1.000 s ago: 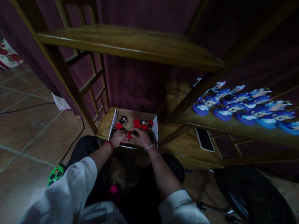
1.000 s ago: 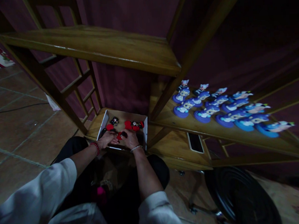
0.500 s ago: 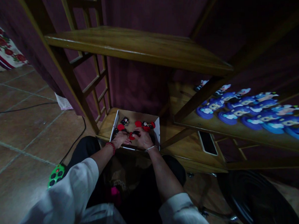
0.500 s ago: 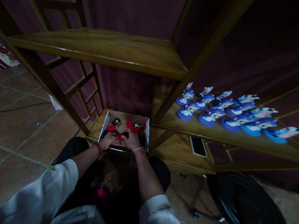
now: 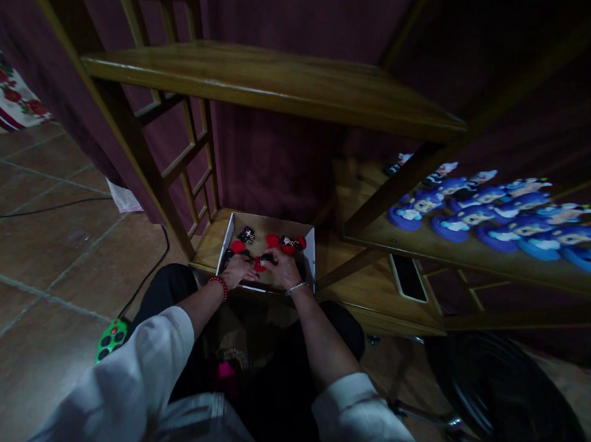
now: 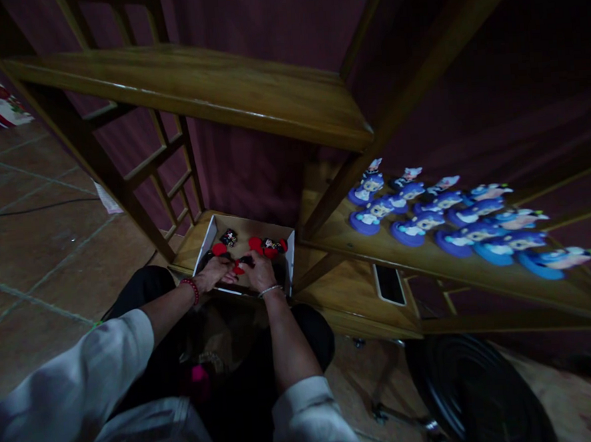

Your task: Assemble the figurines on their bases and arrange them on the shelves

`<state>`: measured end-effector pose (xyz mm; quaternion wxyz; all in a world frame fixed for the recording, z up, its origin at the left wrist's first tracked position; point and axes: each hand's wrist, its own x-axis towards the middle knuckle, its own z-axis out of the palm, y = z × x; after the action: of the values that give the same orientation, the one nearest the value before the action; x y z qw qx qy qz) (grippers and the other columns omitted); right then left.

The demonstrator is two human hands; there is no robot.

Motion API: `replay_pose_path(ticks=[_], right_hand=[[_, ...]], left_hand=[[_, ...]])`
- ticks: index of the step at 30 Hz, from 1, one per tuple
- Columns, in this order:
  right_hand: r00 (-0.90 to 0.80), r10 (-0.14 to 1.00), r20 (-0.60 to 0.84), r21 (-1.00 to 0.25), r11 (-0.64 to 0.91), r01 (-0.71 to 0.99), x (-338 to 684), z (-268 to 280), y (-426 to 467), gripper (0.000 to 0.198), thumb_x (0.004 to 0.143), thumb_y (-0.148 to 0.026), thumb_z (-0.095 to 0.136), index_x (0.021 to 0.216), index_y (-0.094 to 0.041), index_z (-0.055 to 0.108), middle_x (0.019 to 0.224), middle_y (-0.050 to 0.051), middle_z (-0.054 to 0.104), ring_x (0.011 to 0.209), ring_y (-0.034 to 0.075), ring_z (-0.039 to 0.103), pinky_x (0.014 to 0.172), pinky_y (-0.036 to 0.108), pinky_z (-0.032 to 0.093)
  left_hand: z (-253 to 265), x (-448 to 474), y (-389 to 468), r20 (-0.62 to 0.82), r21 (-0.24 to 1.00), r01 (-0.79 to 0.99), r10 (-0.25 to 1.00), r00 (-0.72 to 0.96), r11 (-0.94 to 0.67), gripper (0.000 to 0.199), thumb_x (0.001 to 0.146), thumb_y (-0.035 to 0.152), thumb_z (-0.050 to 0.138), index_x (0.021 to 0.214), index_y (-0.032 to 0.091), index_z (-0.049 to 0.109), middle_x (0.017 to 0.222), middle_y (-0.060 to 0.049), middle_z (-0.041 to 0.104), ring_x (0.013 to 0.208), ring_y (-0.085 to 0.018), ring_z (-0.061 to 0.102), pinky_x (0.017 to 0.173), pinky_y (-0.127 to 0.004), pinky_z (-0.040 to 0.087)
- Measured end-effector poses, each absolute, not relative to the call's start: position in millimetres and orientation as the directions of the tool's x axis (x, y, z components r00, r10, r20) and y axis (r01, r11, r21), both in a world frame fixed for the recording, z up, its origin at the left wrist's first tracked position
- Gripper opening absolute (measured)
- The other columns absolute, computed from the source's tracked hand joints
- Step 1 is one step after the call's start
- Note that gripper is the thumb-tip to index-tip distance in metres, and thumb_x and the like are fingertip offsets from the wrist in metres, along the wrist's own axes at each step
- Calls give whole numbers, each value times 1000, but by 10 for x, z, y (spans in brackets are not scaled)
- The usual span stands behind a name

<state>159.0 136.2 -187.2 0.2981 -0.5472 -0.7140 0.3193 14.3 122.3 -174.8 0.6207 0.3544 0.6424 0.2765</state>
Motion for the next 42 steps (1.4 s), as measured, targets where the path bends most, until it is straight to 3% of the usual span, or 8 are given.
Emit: replay_pose_path(ticks=[9, 18, 23, 35, 42], right_hand=[[-213, 974, 72, -787, 187, 588, 1575, -1936, 1388, 22, 70, -24, 61, 91, -22, 61, 81, 0, 66, 74, 15, 61, 73, 29, 49], [-267, 960, 83, -728, 242, 642, 1565, -1962, 1404, 27, 72, -20, 60, 99, -23, 63, 87, 3, 68, 79, 17, 63, 76, 31, 50], [-289, 952, 97, -692, 273, 668, 1581, -1973, 1405, 31, 75, -17, 57, 104, -23, 61, 93, 5, 68, 81, 18, 64, 78, 33, 50], [-257, 966, 40, -815, 181, 551, 1563, -1975, 1411, 28, 71, -14, 61, 97, -21, 62, 85, 2, 69, 75, 15, 65, 72, 28, 52], [-267, 963, 37, -825, 180, 535, 1534, -1962, 1414, 28, 72, -12, 60, 97, -21, 63, 88, 3, 69, 79, 15, 66, 75, 28, 52]], left_hand=[[-1785, 186, 1195, -516, 841, 184, 857, -11, 509, 30, 83, 12, 47, 113, 12, 47, 46, 6, 52, 39, -8, 54, 44, -17, 44], [-1828, 168, 1201, -455, 868, 220, 890, -11, 446, 12, 77, 9, 53, 86, 13, 59, 49, 6, 50, 40, -3, 46, 41, -12, 37], [-1864, 190, 1208, -441, 873, 223, 897, -25, 435, 11, 75, 8, 55, 85, 13, 59, 53, 5, 52, 41, -3, 47, 41, -13, 37], [-1929, 197, 1230, -424, 878, 221, 904, -54, 425, 6, 75, 8, 56, 78, 13, 57, 54, 5, 52, 42, -4, 47, 42, -14, 39], [-1913, 194, 1221, -423, 879, 224, 905, -44, 421, 5, 76, 9, 55, 80, 12, 58, 53, 4, 51, 40, -4, 45, 41, -14, 38]])
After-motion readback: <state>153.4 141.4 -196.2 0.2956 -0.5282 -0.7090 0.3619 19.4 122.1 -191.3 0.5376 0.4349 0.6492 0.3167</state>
